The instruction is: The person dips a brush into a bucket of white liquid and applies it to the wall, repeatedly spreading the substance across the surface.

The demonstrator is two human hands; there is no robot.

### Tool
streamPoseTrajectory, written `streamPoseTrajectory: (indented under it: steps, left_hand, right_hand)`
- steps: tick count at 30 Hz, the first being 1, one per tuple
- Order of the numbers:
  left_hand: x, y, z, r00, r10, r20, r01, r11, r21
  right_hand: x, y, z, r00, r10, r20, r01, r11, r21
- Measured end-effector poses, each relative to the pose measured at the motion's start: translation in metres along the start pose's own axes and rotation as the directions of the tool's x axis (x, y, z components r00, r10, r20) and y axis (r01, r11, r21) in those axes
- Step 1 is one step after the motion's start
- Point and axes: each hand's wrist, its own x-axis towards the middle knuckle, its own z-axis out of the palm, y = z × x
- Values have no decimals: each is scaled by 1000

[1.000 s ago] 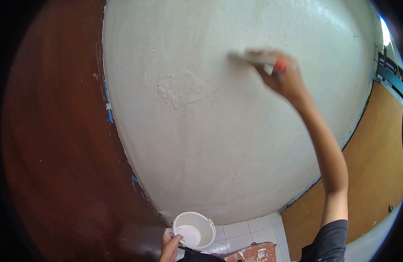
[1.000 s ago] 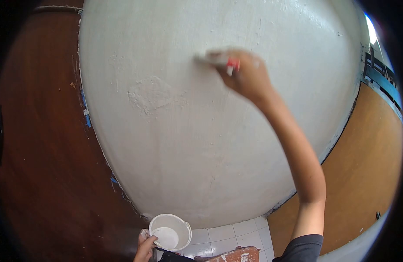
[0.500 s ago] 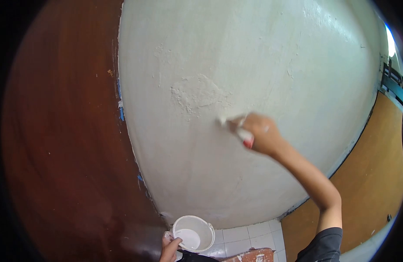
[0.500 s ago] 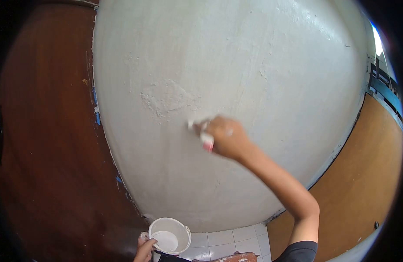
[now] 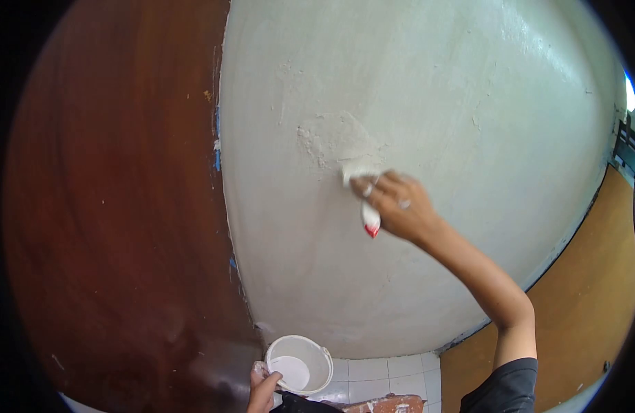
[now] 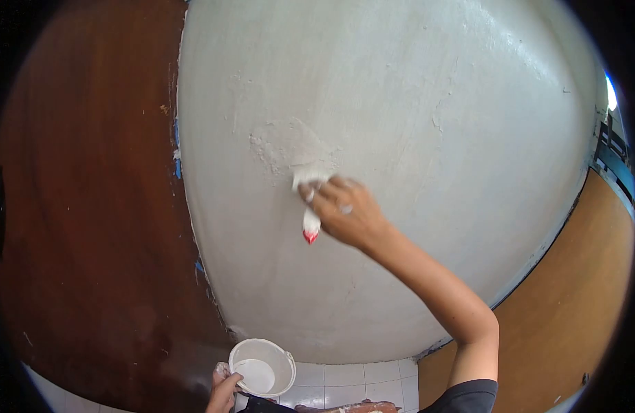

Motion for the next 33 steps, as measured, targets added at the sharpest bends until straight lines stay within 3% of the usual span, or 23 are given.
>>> streamPoseTrajectory:
  steps: [1, 3, 5, 7, 9, 12, 15, 19, 22, 24, 25, 26, 27, 29, 33]
  left_hand:
    - [-3, -2, -1, 1000, 3, -2, -3, 1000, -24]
    - [-9, -5, -7, 1000, -21, -19, 20, 999, -25]
    - [-13, -9, -15, 996, -74, -51, 74, 997, 14]
    - [-14, -14, -21, 996, -49, -75, 54, 997, 59]
    - [-18, -22, -25, 997, -30, -77, 34, 998, 57]
    - [-29, -27, -27, 997, -16, -76, 17, 1000, 13]
    - [-48, -23, -22, 992, -30, -120, 33, 999, 25]
    - [-70, -30, -35, 987, -36, -160, 45, 998, 52]
    - [-82, -36, -47, 979, -36, -200, 52, 995, 80]
    - [-90, -36, -53, 979, -41, -198, 58, 995, 84]
    - [-93, -32, -53, 982, -48, -181, 63, 995, 77]
    - [-100, -32, -56, 984, -60, -168, 73, 995, 69]
    - [-102, -36, -62, 980, -70, -185, 85, 994, 70]
    - [-97, -47, -71, 977, -62, -203, 78, 994, 72]
    - [-99, -26, -62, 972, -131, -195, 151, 984, 91]
  right_hand:
    - [-4, -13, -4, 979, 99, 177, -117, 989, 92]
    - [1, -2, -9, 979, 105, 177, -138, 972, 188]
    - [21, 32, -20, 960, 246, 135, -248, 969, 0]
    - [51, 72, -39, 969, 212, -125, -218, 975, -38]
    - [78, 91, -62, 929, 287, -233, -306, 951, -51]
    - [78, 84, -51, 912, 189, -364, -284, 932, -226]
    - [26, 18, -7, 959, 146, -243, -215, 934, -286]
    - [-79, -85, 72, 991, 71, -114, -74, 997, -18]
    - [-110, -115, 90, 980, 148, 132, -172, 967, 187]
    - [-95, -93, 72, 955, 235, 179, -279, 915, 290]
    - [-86, -74, 72, 950, 297, 91, -309, 932, 187]
    - [-70, -48, 59, 950, 294, -105, -270, 943, 195]
    - [-51, -30, 35, 916, 361, -172, -336, 929, 158]
    - [-15, -8, -5, 863, 336, -377, -342, 938, 51]
    - [-39, -28, 17, 893, 382, -237, -416, 902, -116]
